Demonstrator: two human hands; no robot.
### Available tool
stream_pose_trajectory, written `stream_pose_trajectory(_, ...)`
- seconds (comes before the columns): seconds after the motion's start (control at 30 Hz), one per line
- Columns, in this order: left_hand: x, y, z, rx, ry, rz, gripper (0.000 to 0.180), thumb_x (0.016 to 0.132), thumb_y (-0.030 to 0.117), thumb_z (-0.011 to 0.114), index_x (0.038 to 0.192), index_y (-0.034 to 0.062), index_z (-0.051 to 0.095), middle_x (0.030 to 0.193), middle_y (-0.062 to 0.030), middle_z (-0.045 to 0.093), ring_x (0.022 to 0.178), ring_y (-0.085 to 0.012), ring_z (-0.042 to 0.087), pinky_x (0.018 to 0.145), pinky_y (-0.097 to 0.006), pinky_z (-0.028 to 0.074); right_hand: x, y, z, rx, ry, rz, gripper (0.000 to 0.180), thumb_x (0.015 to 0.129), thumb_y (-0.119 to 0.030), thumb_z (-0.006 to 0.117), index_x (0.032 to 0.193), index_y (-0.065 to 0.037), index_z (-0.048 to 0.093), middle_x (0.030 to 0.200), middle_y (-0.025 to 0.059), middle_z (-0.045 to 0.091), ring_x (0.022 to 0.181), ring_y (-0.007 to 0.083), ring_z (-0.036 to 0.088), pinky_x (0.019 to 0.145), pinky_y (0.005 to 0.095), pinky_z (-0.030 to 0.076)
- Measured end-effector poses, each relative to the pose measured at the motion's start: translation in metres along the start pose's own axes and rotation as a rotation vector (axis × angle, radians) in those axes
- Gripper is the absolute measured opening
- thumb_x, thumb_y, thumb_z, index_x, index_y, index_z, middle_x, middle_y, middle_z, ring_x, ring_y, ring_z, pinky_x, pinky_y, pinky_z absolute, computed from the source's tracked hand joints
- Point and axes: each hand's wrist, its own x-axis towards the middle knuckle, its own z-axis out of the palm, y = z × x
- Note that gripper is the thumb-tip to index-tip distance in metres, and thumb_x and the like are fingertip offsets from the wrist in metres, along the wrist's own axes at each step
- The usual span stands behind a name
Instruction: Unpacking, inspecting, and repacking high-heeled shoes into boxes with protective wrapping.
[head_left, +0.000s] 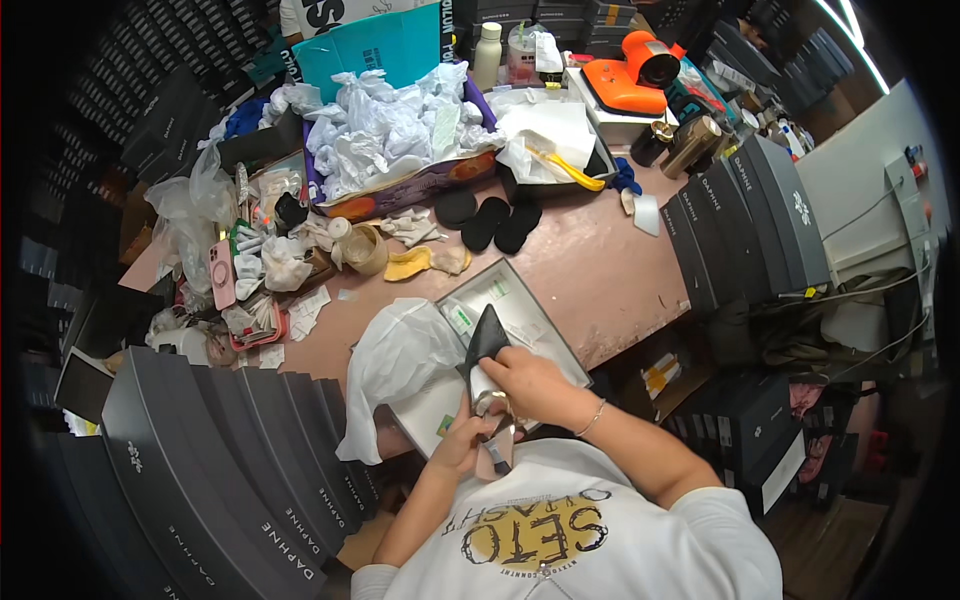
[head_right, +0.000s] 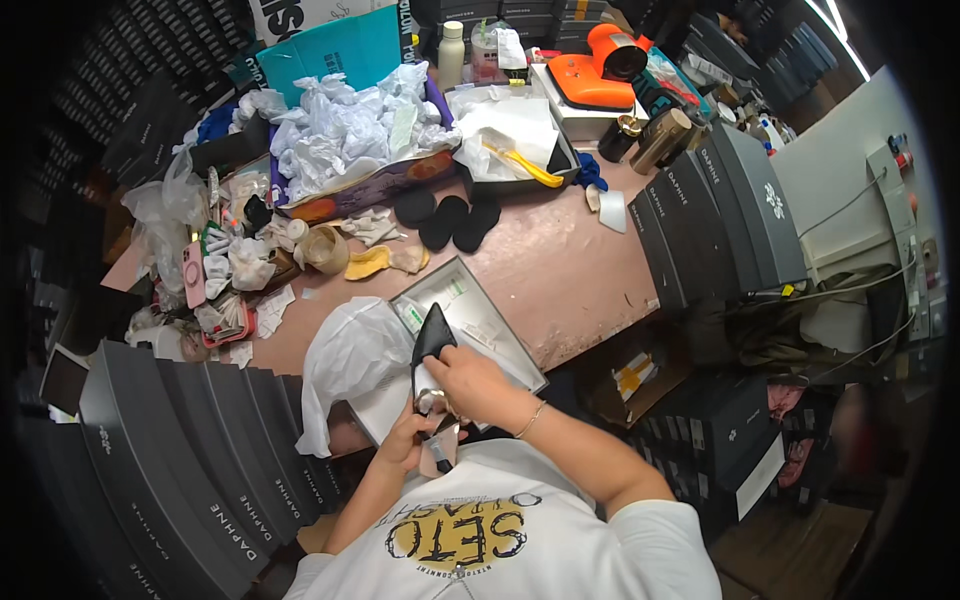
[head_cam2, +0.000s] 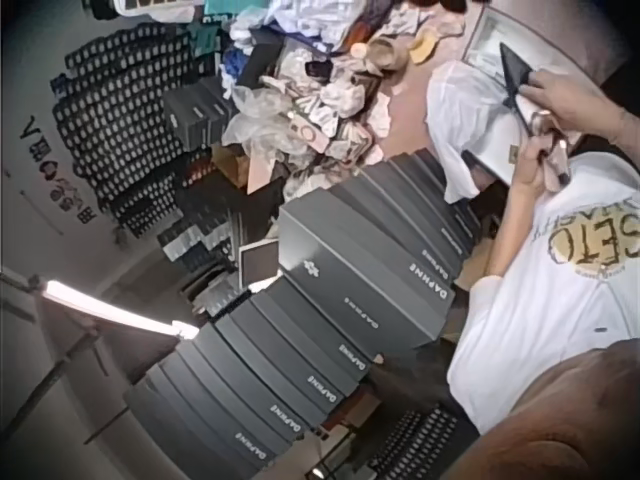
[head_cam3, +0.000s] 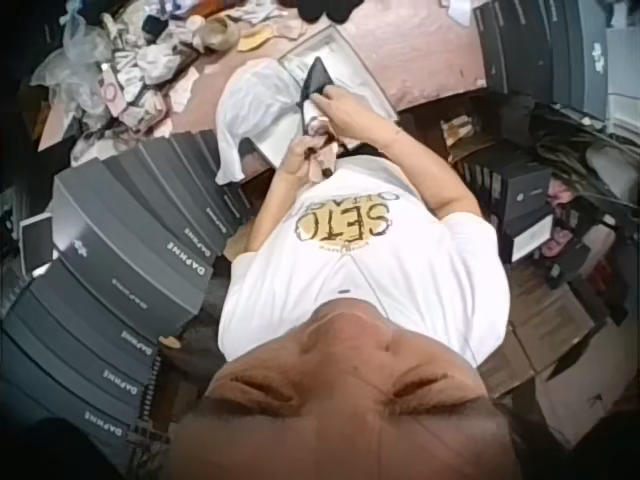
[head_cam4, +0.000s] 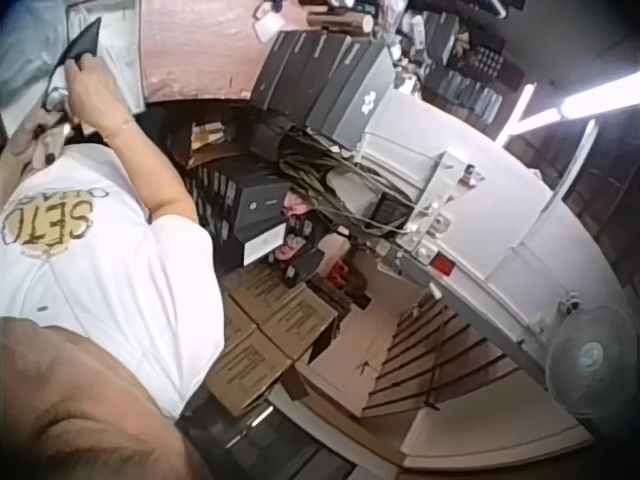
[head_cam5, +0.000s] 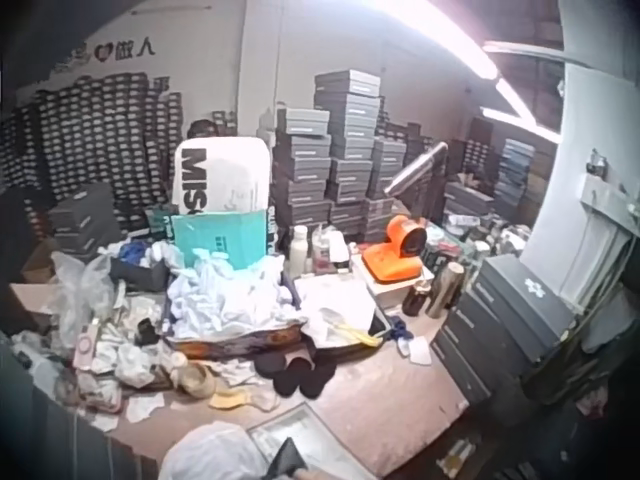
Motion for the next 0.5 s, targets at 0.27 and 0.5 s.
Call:
stream_pose_trajectory(0.27,0.009,0.020,-0.026,-0.177,0.149,0.060,0.060,0.096,0.055,0.038,0.125,0.0026,0.049,0.107,-0.0138,0.061,0.086,-0.0211,0.064,0.066,-0.031,0.056,-0.007,0.051,0.031,1.015,0.307,0.503,0.038,0.075,-0.015,0.072,0.107,0.001,0.059,0.094,0.0124,0.063,0.089,0.0289,0.060,0.080,0.0350,0.048)
stream_pose_trajectory(0.5,0.003,0.076,-0.070,0.181,0.276,0.125,0.075,0.094,0.066,0.024,0.118,0.0022,0.055,0.094,-0.0090,0.063,0.077,-0.0181,0.062,0.070,-0.032,0.052,0.038,0.027,0.003,0.537,0.188,0.159,0.044,0.091,-0.019,0.059,0.127,0.003,0.051,0.115,0.0215,0.060,0.110,0.0336,0.056,0.099,0.0393,0.040)
